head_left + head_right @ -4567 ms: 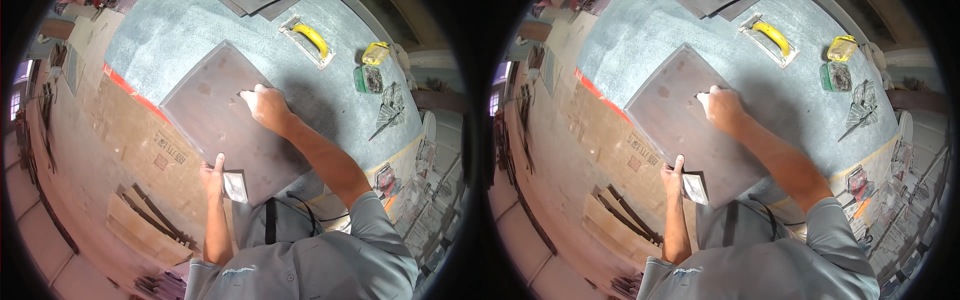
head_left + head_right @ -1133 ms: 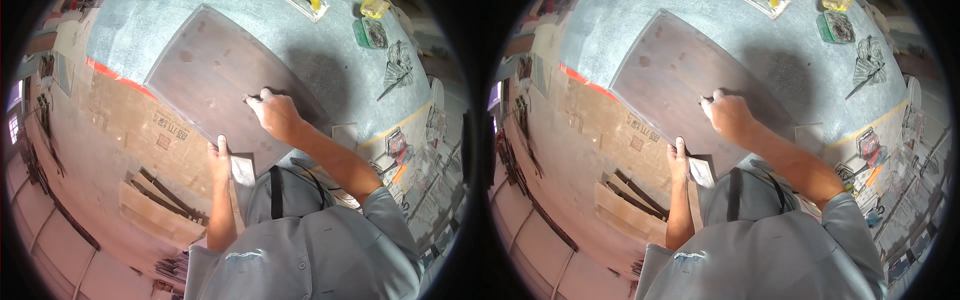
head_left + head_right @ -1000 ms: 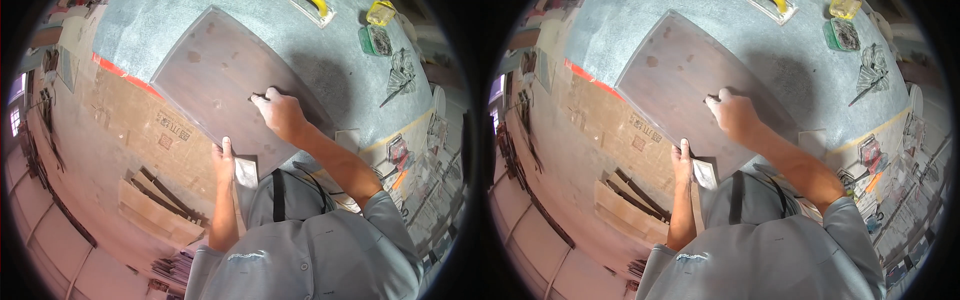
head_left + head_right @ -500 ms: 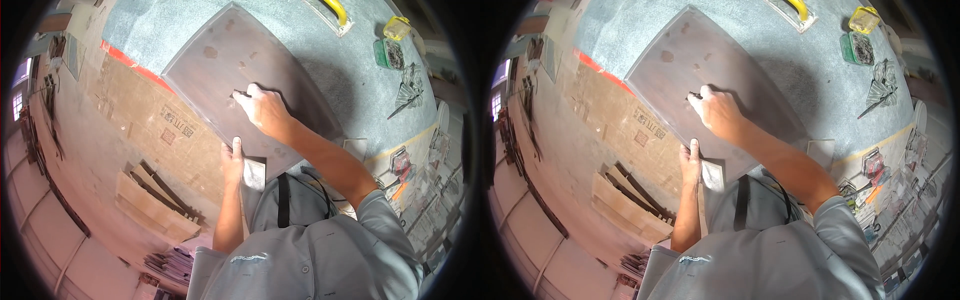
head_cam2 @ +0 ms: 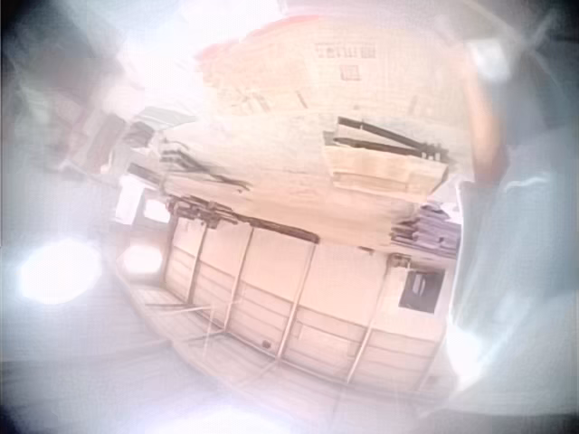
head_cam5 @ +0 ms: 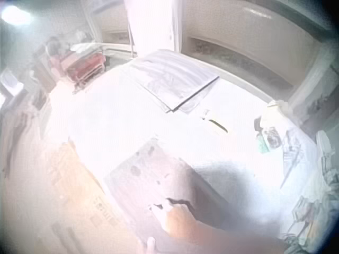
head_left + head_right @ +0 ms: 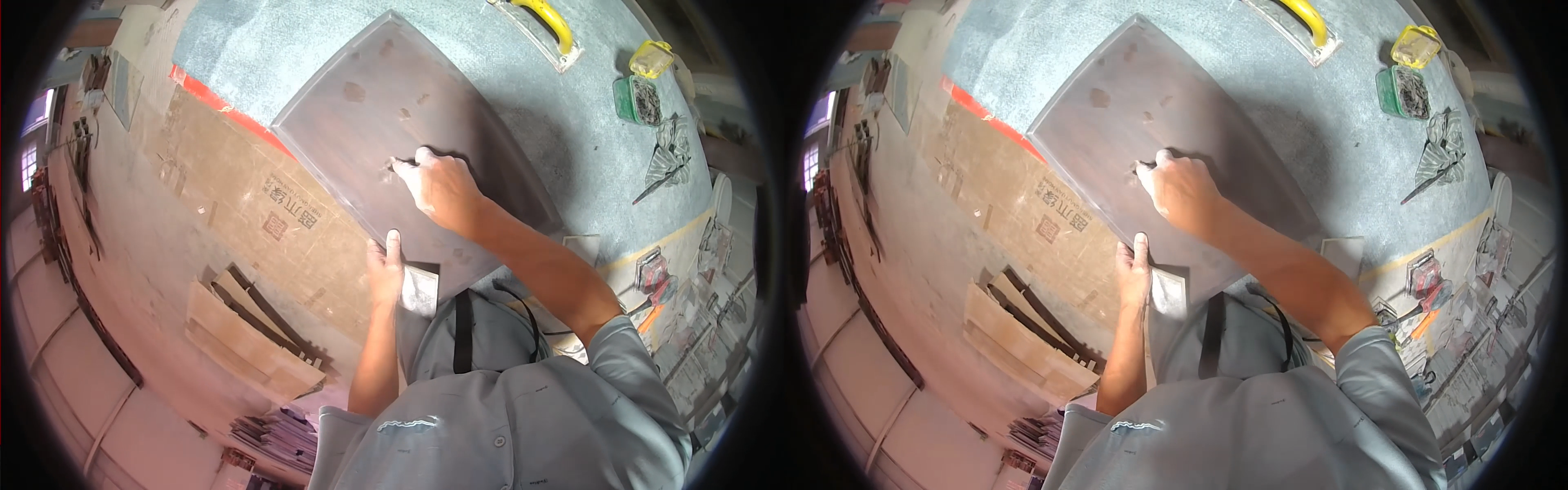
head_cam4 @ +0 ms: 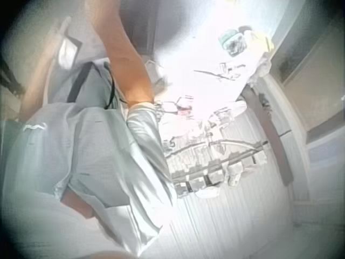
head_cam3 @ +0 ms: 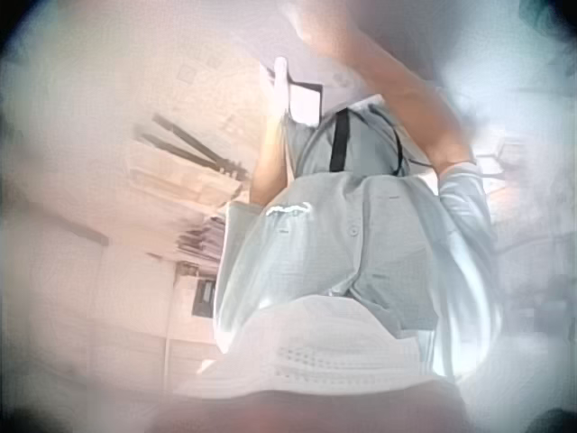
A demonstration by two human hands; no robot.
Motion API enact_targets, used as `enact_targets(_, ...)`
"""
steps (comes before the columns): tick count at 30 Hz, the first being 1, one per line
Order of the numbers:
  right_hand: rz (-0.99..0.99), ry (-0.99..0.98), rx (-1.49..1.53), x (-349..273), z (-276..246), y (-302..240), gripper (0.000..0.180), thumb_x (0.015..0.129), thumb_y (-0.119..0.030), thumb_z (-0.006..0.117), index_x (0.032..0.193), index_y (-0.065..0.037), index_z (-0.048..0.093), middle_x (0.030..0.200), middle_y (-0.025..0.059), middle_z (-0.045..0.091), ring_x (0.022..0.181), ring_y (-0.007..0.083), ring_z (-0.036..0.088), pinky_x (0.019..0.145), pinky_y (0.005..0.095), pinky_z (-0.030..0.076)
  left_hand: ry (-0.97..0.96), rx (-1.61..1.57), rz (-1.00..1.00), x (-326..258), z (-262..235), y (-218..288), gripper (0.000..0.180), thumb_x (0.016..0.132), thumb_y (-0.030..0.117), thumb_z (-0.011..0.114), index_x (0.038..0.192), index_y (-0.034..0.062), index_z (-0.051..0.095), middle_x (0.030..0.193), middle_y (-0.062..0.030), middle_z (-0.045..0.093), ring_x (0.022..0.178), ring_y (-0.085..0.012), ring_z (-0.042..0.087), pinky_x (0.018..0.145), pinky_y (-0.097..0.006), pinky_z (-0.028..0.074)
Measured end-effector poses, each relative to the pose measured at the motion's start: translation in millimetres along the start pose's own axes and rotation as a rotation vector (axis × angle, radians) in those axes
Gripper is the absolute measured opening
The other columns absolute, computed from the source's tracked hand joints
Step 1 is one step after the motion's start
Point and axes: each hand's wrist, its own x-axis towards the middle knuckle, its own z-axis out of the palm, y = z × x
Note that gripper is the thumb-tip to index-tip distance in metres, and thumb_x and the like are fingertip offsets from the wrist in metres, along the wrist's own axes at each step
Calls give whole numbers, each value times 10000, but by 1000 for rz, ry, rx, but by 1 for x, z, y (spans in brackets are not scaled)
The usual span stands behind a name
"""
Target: The person sands a dark-colored board using a sanding block, applies filler to imperfections with a putty knife, and then sands the surface again using a hand sander.
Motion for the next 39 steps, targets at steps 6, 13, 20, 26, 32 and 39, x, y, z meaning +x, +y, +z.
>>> enact_targets(6,24,-33,-26,-1,-4,1,314,983,-105,633,1240,-139,810,894,145,658,709,349,690,623,463,558,-12,30,-26,1,-1,0,397,1152,235,618,1403,-69,573,1332,-158,711,1210,-215,645,1091,-371,492)
enact_targets(13,-151,322,150,44,-2,-3,185,992,-124,694,1141,-28,749,928,122,684,790,333,696,693,440,574,-34,-19,3,6,-5,-16,420,1148,239,629,1426,-71,571,1357,-156,709,1243,-213,639,1111,-365,480)
enact_targets(20,-253,322,-47,66,43,-14,204,1044,-168,626,1088,20,691,1490,236,659,1464,390,557,1258,503,412,-26,-56,-6,5,-3,-19,452,1153,245,620,1461,-78,541,1390,-168,687,1280,-227,620,1135,-372,464)
enact_targets(26,-257,210,151,87,72,-62,360,1028,-164,554,1226,89,718,1512,268,643,1487,369,553,1290,477,372,-16,-3,-58,3,-2,-9,472,1159,260,613,1479,-74,519,1410,-174,664,1300,-226,602,1152,-380,449)
enact_targets(32,-386,94,240,34,87,-67,343,1029,-148,503,1163,85,717,1526,275,631,1504,378,536,1302,501,364,58,261,-99,-1,-12,-18,309,1105,111,588,1356,-68,608,1175,-120,747,1061,-207,689,964,-360,543)
enact_targets(39,-149,345,283,139,85,-51,258,1074,-140,543,1155,68,673,1553,291,591,1494,428,518,1296,511,360,-38,4,2,6,-4,-16,430,1146,206,614,1473,-65,551,1424,-162,679,1309,-235,613,1153,-377,450)
